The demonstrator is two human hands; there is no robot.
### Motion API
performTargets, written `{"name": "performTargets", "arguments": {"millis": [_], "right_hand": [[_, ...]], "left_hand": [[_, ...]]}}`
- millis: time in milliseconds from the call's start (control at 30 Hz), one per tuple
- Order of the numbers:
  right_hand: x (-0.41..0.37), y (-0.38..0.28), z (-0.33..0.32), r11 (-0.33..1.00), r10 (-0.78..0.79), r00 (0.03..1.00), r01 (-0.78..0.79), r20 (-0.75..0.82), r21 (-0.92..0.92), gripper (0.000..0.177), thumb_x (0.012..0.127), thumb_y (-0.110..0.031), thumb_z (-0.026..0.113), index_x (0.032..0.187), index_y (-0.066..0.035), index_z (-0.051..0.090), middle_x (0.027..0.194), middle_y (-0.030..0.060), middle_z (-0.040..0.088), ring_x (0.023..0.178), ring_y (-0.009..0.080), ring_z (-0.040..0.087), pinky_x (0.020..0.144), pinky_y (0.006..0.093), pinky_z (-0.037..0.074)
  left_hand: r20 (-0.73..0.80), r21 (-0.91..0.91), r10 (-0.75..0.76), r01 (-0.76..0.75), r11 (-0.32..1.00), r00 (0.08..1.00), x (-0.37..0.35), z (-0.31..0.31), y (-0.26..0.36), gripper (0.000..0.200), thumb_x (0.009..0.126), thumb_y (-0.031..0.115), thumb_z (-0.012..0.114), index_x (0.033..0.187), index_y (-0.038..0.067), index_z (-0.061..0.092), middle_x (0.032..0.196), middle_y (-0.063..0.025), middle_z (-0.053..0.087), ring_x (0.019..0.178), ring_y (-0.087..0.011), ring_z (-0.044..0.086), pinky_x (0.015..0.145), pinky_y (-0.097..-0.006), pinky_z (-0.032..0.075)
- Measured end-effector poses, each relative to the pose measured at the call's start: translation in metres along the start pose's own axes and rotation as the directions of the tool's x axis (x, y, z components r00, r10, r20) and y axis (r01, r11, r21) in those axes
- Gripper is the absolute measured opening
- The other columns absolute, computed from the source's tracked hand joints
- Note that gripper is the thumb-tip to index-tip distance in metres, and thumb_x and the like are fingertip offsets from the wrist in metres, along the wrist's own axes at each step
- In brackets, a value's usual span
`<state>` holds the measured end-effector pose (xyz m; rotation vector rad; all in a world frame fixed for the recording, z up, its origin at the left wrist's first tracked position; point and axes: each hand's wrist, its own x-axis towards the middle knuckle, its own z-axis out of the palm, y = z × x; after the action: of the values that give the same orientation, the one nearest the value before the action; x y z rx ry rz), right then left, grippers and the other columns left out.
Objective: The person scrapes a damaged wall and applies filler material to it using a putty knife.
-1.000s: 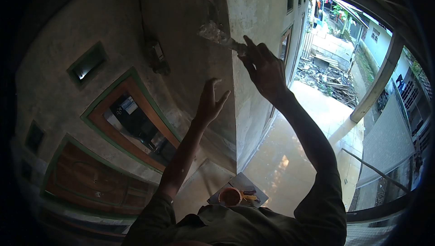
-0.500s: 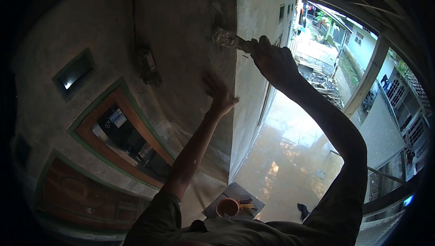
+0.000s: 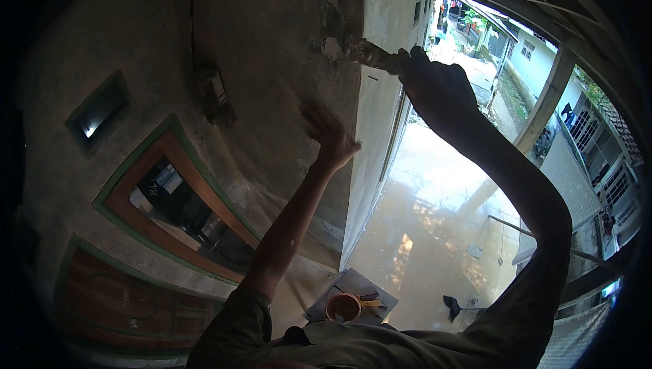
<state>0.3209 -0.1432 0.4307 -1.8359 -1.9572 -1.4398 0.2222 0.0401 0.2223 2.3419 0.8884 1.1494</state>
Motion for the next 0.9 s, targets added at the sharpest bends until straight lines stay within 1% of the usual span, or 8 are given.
{"name": "performTargets", "arguments": {"millis": [100, 267, 367, 467, 567, 700, 833, 900], "right_hand": [[0.015, -0.016, -0.005, 0.999, 0.041, 0.999, -0.041, 0.016, 0.017, 0.032, 0.089, -0.014, 0.058, 0.116, 0.001, 0.052, 0.089, 0.0101, 0.055, 0.053, 0.0203, 0.061, 0.044, 0.0313, 0.046], [0.039, -0.039, 0.015, 0.996, -0.090, 0.994, 0.089, -0.061, -0.024, 0.042, 0.082, -0.010, 0.060, 0.118, 0.009, 0.051, 0.083, 0.0131, 0.058, 0.052, 0.0198, 0.061, 0.043, 0.0300, 0.046], [0.036, -0.041, 0.007, 0.983, -0.096, 0.995, 0.091, -0.025, -0.158, 0.040, 0.082, -0.008, 0.059, 0.117, 0.008, 0.052, 0.079, 0.0119, 0.056, 0.049, 0.0182, 0.058, 0.044, 0.0291, 0.045], [0.020, -0.039, -0.010, 0.988, -0.018, 0.997, 0.030, 0.077, -0.155, 0.044, 0.086, -0.011, 0.058, 0.127, 0.003, 0.048, 0.083, 0.0105, 0.053, 0.054, 0.0160, 0.056, 0.049, 0.0317, 0.042], [0.009, -0.037, -0.031, 0.982, -0.052, 0.996, 0.063, 0.067, -0.175, 0.043, 0.081, -0.008, 0.058, 0.120, 0.009, 0.050, 0.082, 0.0117, 0.055, 0.050, 0.0160, 0.053, 0.048, 0.0312, 0.042], [0.017, -0.039, -0.044, 0.987, 0.056, 0.992, -0.037, 0.117, -0.159, 0.045, 0.082, -0.009, 0.059, 0.124, 0.005, 0.049, 0.087, 0.0116, 0.056, 0.052, 0.0162, 0.055, 0.050, 0.0313, 0.040], [0.042, -0.039, -0.015, 0.995, 0.045, 0.999, -0.045, 0.009, -0.085, 0.044, 0.082, -0.009, 0.060, 0.122, 0.005, 0.051, 0.084, 0.0125, 0.057, 0.050, 0.0179, 0.058, 0.046, 0.0325, 0.043], [0.044, -0.044, -0.009, 0.988, 0.066, 0.995, -0.056, 0.069, -0.146, 0.037, 0.089, -0.014, 0.056, 0.123, 0.001, 0.052, 0.079, 0.0104, 0.055, 0.050, 0.0180, 0.056, 0.046, 0.0329, 0.042]], "left_hand": [[-0.003, 0.005, 0.004, -0.004, 1.000, 1.000, -0.001, 0.002, 0.000, 0.135, 0.063, 0.026, 0.085, 0.137, -0.013, -0.020, 0.140, -0.0426, -0.023, 0.127, -0.0629, -0.022, 0.091, -0.0818, 0.011], [-0.029, -0.001, 0.008, -0.008, 1.000, 1.000, 0.000, 0.004, -0.003, 0.136, 0.063, 0.025, 0.085, 0.138, -0.012, -0.022, 0.140, -0.0430, -0.022, 0.128, -0.0629, -0.022, 0.092, -0.0813, 0.010], [-0.046, -0.008, 0.025, -0.025, 1.000, 0.999, -0.001, 0.005, -0.005, 0.136, 0.063, 0.026, 0.085, 0.138, -0.011, -0.021, 0.140, -0.0431, -0.022, 0.128, -0.0628, -0.022, 0.092, -0.0811, 0.010], [-0.027, -0.010, 0.012, -0.012, 1.000, 1.000, -0.002, 0.003, -0.003, 0.136, 0.062, 0.027, 0.085, 0.138, -0.012, -0.021, 0.141, -0.0435, -0.020, 0.128, -0.0630, -0.020, 0.092, -0.0811, 0.010], [-0.033, -0.004, 0.042, -0.042, 0.999, 0.999, -0.003, 0.002, -0.003, 0.136, 0.061, 0.027, 0.085, 0.138, -0.013, -0.019, 0.141, -0.0441, -0.018, 0.129, -0.0631, -0.019, 0.092, -0.0811, 0.010], [-0.035, -0.028, 0.021, -0.022, 0.999, 0.999, -0.001, 0.001, -0.003, 0.136, 0.060, 0.028, 0.086, 0.138, -0.014, -0.018, 0.141, -0.0444, -0.016, 0.129, -0.0635, -0.017, 0.091, -0.0815, 0.010], [-0.044, 0.002, 0.032, -0.031, 1.000, 0.999, -0.001, 0.004, -0.004, 0.137, 0.060, 0.030, 0.086, 0.138, -0.014, -0.017, 0.141, -0.0444, -0.016, 0.129, -0.0637, -0.017, 0.091, -0.0816, 0.009], [-0.041, 0.005, 0.035, -0.035, 0.999, 0.999, -0.002, 0.006, -0.005, 0.137, 0.060, 0.030, 0.086, 0.138, -0.014, -0.017, 0.141, -0.0444, -0.016, 0.129, -0.0637, -0.017, 0.091, -0.0816, 0.009]]}}
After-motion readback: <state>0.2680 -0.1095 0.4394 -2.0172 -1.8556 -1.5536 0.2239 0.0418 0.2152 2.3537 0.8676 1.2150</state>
